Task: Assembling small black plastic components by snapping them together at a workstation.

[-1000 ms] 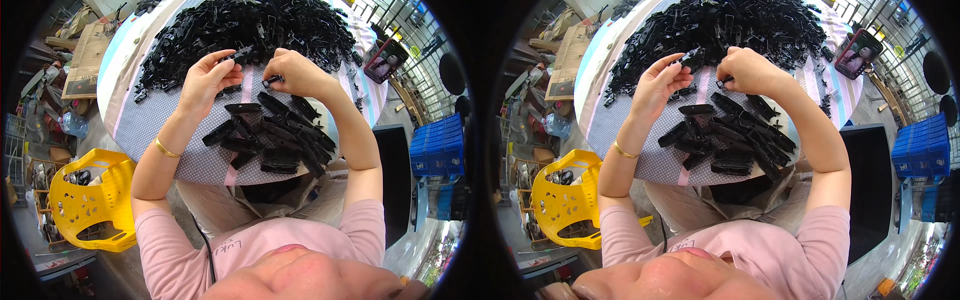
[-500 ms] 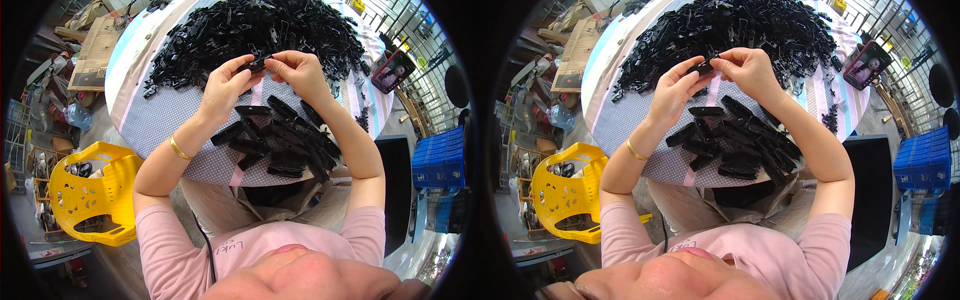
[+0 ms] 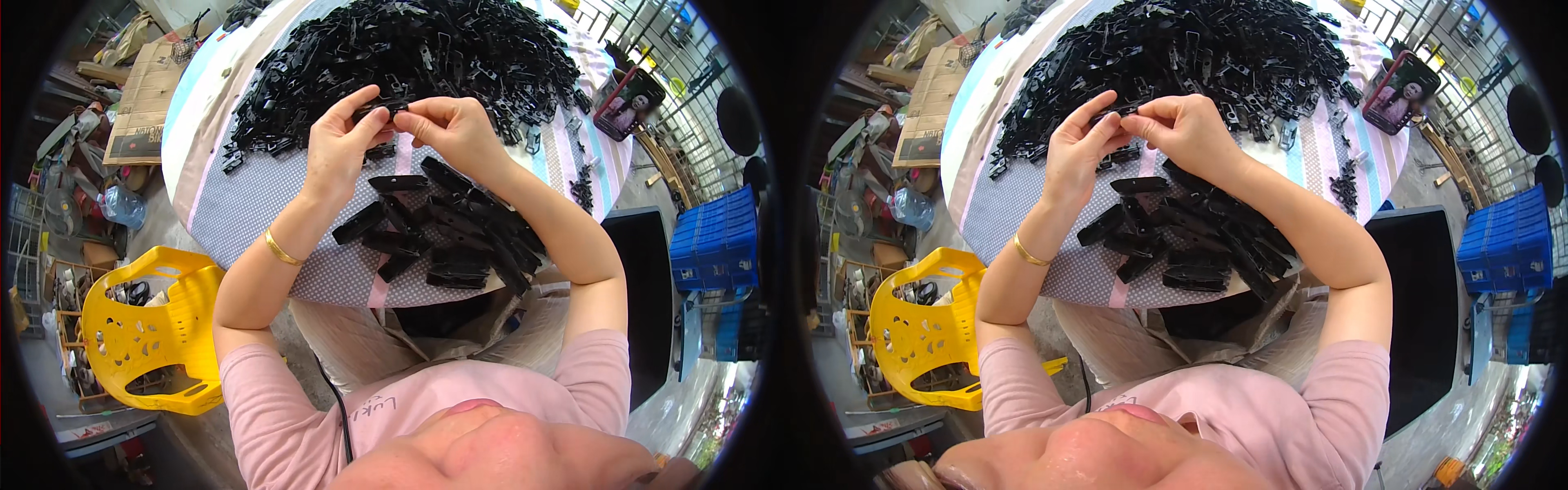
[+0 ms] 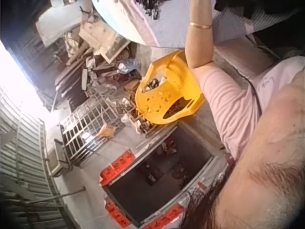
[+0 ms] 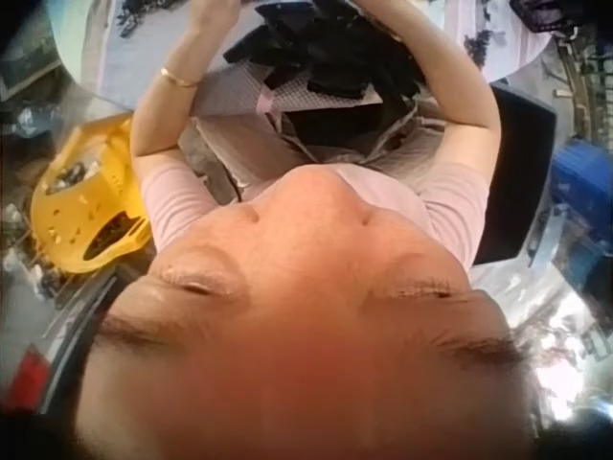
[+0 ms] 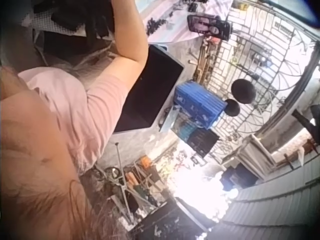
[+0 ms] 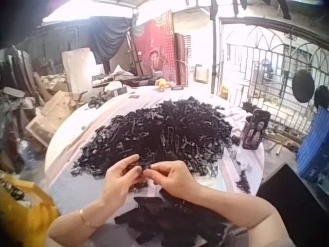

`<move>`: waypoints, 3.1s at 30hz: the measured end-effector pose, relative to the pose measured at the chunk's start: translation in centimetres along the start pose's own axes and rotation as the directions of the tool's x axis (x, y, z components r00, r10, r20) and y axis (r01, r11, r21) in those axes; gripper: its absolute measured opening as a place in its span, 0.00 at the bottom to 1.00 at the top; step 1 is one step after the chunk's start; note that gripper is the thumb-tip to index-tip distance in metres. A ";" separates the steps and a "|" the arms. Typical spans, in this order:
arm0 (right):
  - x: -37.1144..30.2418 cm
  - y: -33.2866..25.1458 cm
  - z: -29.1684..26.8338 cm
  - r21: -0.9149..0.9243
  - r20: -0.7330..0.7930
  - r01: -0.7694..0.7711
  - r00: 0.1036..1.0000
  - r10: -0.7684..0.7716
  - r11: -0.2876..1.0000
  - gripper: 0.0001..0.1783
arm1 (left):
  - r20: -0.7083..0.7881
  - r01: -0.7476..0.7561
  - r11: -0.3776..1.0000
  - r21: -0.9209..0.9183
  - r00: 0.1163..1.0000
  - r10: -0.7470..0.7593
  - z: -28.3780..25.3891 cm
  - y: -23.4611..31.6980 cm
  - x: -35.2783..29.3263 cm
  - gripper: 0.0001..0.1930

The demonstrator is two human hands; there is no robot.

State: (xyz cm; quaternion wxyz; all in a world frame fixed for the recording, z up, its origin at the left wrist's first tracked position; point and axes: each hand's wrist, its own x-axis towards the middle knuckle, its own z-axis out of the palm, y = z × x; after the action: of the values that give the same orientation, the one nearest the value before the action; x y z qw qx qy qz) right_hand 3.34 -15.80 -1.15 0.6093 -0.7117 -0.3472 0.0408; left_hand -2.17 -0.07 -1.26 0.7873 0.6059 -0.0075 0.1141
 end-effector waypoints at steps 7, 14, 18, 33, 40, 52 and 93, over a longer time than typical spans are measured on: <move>0.9 -0.4 -1.5 -0.016 -0.164 0.089 0.982 -0.091 0.996 0.13 | 0.002 -0.048 0.999 0.010 0.999 0.048 0.4 0.9 0.0 0.18; 2.2 -1.1 -3.1 0.071 0.185 -0.168 0.971 0.152 0.983 0.17 | 0.143 -0.027 0.999 -0.027 0.989 0.030 -0.1 1.4 0.1 0.17; 7.7 0.0 -5.5 -0.055 -0.007 -0.098 0.995 0.097 0.994 0.21 | 0.133 -0.007 1.000 0.004 0.991 0.007 -0.1 0.9 -0.2 0.17; 13.0 -1.4 -6.9 -0.745 -0.226 0.001 0.940 -0.254 0.667 0.13 | 0.068 0.185 0.938 -0.294 0.983 -0.172 -0.5 0.5 0.3 0.15; 3.2 -2.6 -2.5 -0.107 0.133 0.241 0.965 -0.226 0.965 0.21 | 0.162 0.254 0.894 -0.369 0.965 -0.207 -0.4 0.2 0.3 0.14; 1.1 -2.0 -2.2 -0.479 0.254 0.530 0.847 -0.468 0.699 0.18 | 0.140 0.167 0.970 -0.177 0.980 -0.144 0.5 -0.2 -0.4 0.15; 3.1 1.2 -1.6 -0.664 0.290 0.344 0.937 -0.196 0.664 0.17 | 0.692 -0.582 0.669 0.463 0.708 0.137 0.7 4.2 -2.3 0.06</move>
State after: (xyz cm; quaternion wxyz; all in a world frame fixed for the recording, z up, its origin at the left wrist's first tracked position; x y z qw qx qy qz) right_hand 6.97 -15.51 -0.74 0.2530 -0.8226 -0.4957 -0.1172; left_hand -5.14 -0.08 2.59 0.4362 0.8280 -0.3449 0.0722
